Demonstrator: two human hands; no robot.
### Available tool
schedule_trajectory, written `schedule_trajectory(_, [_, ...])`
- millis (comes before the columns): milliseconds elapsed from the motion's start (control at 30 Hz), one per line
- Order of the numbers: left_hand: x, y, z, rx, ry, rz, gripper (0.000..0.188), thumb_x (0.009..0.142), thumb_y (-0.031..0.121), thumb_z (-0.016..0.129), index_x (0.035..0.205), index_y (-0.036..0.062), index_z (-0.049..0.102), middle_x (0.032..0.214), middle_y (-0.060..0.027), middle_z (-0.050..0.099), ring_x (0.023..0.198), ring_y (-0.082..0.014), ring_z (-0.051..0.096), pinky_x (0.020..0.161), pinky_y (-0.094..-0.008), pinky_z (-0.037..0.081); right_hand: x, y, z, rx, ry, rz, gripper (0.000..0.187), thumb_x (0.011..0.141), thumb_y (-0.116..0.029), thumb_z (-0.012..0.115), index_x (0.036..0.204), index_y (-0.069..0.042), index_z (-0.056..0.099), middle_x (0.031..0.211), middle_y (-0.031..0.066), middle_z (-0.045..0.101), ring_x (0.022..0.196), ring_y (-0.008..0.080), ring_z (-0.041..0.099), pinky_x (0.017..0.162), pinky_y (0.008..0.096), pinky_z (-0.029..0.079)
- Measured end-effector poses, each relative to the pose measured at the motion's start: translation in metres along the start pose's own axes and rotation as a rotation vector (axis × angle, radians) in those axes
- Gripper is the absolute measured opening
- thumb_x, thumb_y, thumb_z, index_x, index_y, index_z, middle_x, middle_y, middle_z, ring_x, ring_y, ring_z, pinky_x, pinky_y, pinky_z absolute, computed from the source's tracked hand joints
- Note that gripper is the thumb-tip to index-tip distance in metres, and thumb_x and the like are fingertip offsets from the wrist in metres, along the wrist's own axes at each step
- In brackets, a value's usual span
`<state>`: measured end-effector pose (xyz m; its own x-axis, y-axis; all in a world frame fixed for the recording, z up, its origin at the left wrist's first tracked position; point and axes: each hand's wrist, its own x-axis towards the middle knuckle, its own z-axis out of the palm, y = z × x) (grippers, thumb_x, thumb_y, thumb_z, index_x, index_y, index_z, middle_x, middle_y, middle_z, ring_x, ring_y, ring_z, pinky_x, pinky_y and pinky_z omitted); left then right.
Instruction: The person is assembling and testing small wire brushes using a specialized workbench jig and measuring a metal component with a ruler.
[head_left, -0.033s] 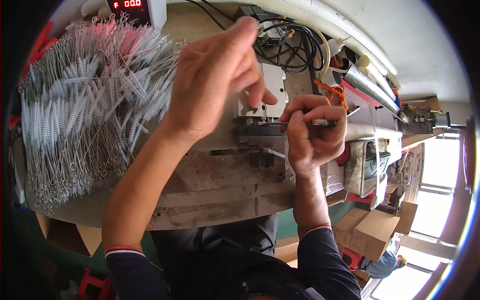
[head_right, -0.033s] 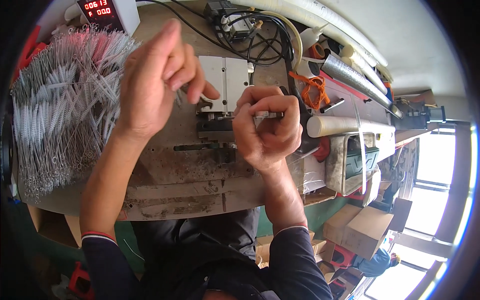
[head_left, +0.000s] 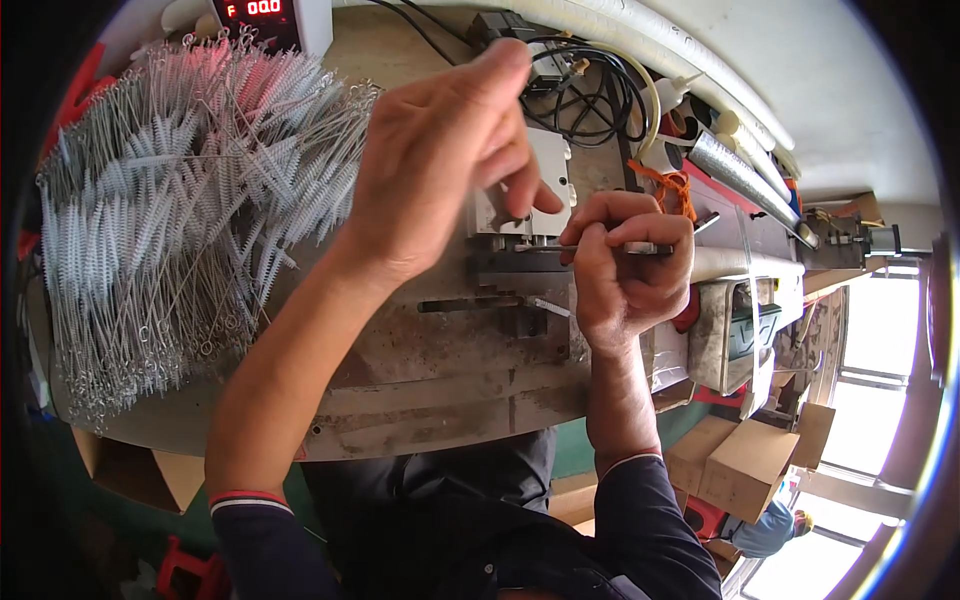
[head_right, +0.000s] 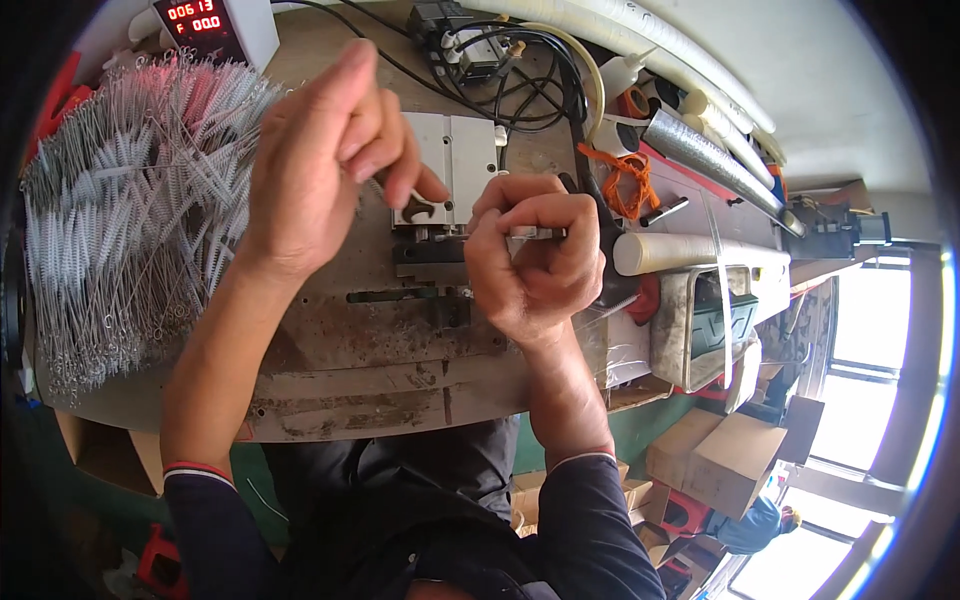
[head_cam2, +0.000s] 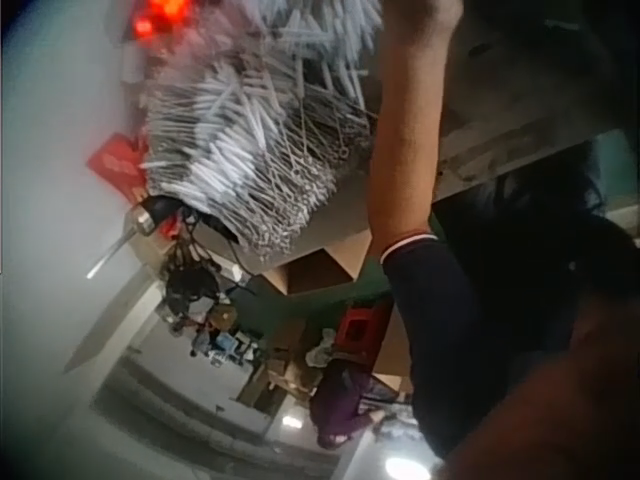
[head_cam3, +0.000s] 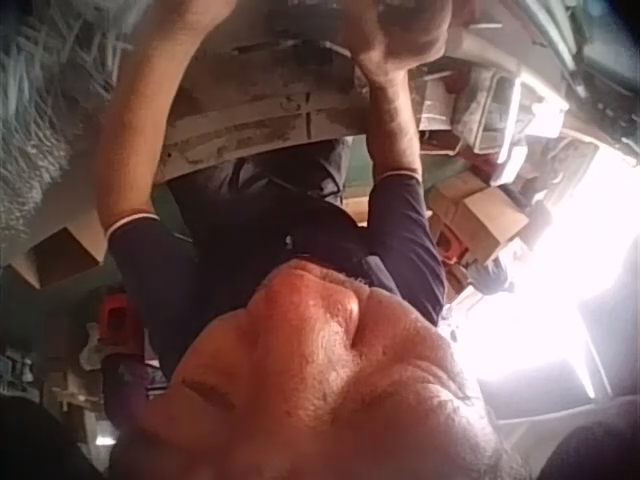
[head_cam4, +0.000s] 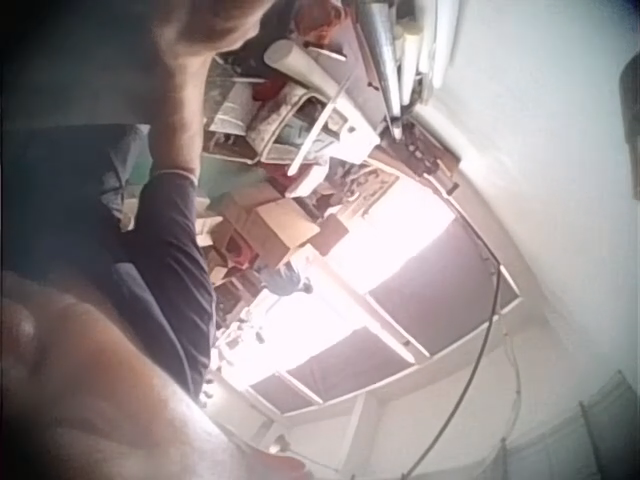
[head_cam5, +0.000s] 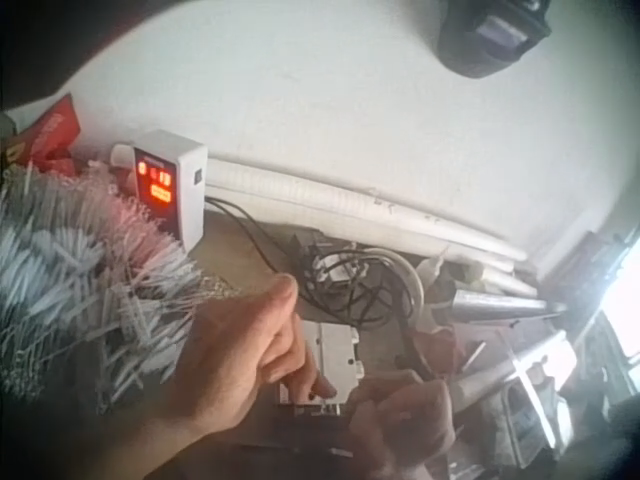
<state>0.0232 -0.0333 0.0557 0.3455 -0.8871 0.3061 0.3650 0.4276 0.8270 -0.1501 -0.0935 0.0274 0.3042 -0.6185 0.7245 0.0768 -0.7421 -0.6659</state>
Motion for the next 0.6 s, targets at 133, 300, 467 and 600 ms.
schedule_trajectory(133, [0.006, -0.009, 0.009, -0.003, -0.048, -0.067, 0.059, 0.111, 0.045, 0.043, 0.063, 0.0126, 0.035, 0.058, -0.0022, 0.040, 0.051, -0.0170, 0.053, 0.059, -0.0368, 0.057, -0.002, -0.004, -0.005, -0.126, -0.029, 0.020, 0.028, 0.076, 0.013, 0.065, 0.091, -0.003, 0.049, 0.079, 0.0061, 0.068, 0.052, 0.0040, 0.050, 0.046, 0.0182, 0.034])
schedule_trajectory(300, [0.014, -0.022, 0.015, -0.073, -0.105, -0.129, 0.060, 0.111, 0.045, 0.044, 0.062, 0.0126, 0.034, 0.058, -0.0009, 0.038, 0.051, -0.0153, 0.048, 0.052, -0.0325, 0.048, 0.000, -0.003, -0.004, -0.025, -0.037, 0.028, 0.028, 0.077, 0.011, 0.066, 0.093, -0.005, 0.050, 0.084, 0.0078, 0.071, 0.058, 0.0038, 0.053, 0.050, 0.0171, 0.036])
schedule_trajectory(467, [0.015, -0.028, 0.017, -0.051, -0.191, -0.161, 0.060, 0.111, 0.046, 0.047, 0.061, 0.0121, 0.040, 0.057, 0.0017, 0.038, 0.051, -0.0112, 0.044, 0.047, -0.0284, 0.036, -0.001, -0.005, -0.005, -0.024, -0.039, 0.062, 0.028, 0.079, 0.010, 0.068, 0.094, -0.005, 0.050, 0.085, 0.0082, 0.072, 0.060, 0.0043, 0.055, 0.050, 0.0170, 0.037])
schedule_trajectory(600, [0.014, -0.028, 0.023, 0.043, -0.217, -0.166, 0.057, 0.109, 0.046, 0.054, 0.064, 0.0109, 0.051, 0.056, 0.0045, 0.041, 0.049, -0.0056, 0.040, 0.045, -0.0255, 0.031, -0.002, -0.006, -0.007, -0.099, -0.056, 0.051, 0.027, 0.080, 0.009, 0.069, 0.095, -0.005, 0.051, 0.086, 0.0093, 0.071, 0.061, 0.0057, 0.057, 0.050, 0.0176, 0.038])
